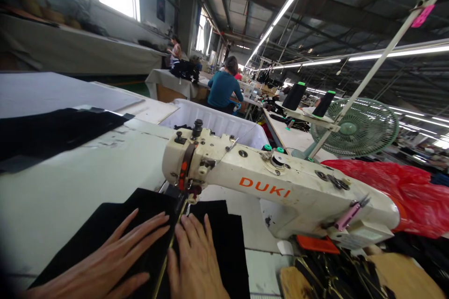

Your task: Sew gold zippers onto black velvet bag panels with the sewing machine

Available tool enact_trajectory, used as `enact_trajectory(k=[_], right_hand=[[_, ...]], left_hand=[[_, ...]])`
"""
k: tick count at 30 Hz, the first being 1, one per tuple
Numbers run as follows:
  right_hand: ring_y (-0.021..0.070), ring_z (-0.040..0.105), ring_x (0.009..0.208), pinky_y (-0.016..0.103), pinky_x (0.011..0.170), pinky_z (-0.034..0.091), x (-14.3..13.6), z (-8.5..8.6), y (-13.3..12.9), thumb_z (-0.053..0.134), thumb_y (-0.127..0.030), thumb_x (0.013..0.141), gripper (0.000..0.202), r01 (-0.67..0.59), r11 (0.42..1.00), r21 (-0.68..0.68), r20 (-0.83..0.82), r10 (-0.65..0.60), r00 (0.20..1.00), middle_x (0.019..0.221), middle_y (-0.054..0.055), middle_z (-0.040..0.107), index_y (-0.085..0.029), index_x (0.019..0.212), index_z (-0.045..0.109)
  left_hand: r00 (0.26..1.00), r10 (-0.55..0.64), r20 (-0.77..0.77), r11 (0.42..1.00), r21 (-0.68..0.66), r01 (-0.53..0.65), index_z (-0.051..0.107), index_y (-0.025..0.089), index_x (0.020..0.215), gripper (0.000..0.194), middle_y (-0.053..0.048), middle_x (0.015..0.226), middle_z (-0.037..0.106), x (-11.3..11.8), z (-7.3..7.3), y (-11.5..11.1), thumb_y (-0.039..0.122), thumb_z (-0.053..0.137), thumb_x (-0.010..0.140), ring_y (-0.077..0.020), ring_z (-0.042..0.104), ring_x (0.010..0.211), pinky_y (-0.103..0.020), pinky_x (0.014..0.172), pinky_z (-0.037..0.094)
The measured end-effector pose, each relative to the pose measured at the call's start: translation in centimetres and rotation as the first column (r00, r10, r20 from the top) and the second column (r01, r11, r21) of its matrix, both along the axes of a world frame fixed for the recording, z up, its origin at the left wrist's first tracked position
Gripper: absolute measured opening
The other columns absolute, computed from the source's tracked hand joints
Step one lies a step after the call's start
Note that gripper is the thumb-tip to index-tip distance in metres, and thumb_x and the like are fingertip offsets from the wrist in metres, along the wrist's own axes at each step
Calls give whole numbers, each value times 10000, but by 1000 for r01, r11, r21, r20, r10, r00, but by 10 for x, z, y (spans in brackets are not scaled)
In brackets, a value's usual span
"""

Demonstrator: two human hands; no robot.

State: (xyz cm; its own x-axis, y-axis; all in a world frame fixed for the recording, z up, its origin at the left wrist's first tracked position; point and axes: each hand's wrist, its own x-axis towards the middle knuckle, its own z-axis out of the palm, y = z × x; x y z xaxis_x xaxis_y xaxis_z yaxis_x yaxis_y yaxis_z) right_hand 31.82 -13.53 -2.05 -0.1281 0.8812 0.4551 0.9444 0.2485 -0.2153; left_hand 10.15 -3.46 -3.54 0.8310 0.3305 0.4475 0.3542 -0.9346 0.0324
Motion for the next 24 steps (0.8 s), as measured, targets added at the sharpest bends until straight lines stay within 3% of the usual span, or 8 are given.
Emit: enact_trajectory(k=[4, 7, 10, 14, 20, 24], right_hand=[[290, 587, 1314, 592, 1137, 449, 4, 7, 24, 542, -214, 990, 361, 56, 998, -11, 17, -56, 998, 1392, 98, 640, -171, 1342, 609], [295, 613, 1274, 579, 1118, 475, 6, 13, 34, 553, -202, 979, 357, 27, 999, -35, 10, -27, 1000, 1359, 101, 658, -175, 1328, 625], [278, 627, 1250, 538, 1124, 482, 3, 14, 31, 577, -250, 981, 346, -11, 999, -41, -1, 11, 1000, 1333, 83, 670, -205, 1320, 631], [263, 668, 1187, 516, 1092, 517, 1, 7, 26, 574, -275, 993, 315, 20, 998, 61, 9, -21, 1000, 1274, 75, 704, -207, 1294, 641], [236, 712, 1092, 435, 1059, 548, 4, 2, 27, 550, -291, 1012, 271, 13, 987, 158, 51, -22, 998, 1180, 53, 750, -209, 1236, 676], [245, 706, 1094, 454, 1059, 544, 4, 4, 27, 545, -274, 1004, 272, 15, 988, 154, 61, -25, 998, 1185, 35, 750, -210, 1232, 679]], left_hand=[[1000, -12, 13, 1000, 20, 12, 119, 259, 1648, 751, -90, 1595, 436, 6, 14, 11, 451, 517, 1040, -286, 470, 1431, -484, 1124, 472], [999, -6, 44, 999, 36, 5, 97, 251, 1650, 765, -100, 1594, 437, 9, 17, 17, 450, 513, 1040, -294, 468, 1431, -480, 1114, 483], [1000, -24, -7, 999, 49, 24, 174, 229, 1642, 739, -86, 1603, 421, 6, 13, 15, 436, 534, 1031, -270, 473, 1429, -446, 1140, 460], [994, -64, -87, 998, 23, 66, 222, 251, 1631, 682, -46, 1625, 374, 4, 11, 16, 398, 530, 1040, -233, 449, 1446, -463, 1217, 340], [994, -56, -91, 998, -45, 52, 171, 237, 1641, 722, -58, 1620, 366, 6, 9, 20, 371, 537, 1034, -238, 439, 1449, -492, 1254, 237], [991, -55, -126, 997, -65, 47, 137, 236, 1645, 724, -63, 1637, 320, 4, 1, 19, 387, 508, 1043, -245, 410, 1465, -528, 1265, 150]])
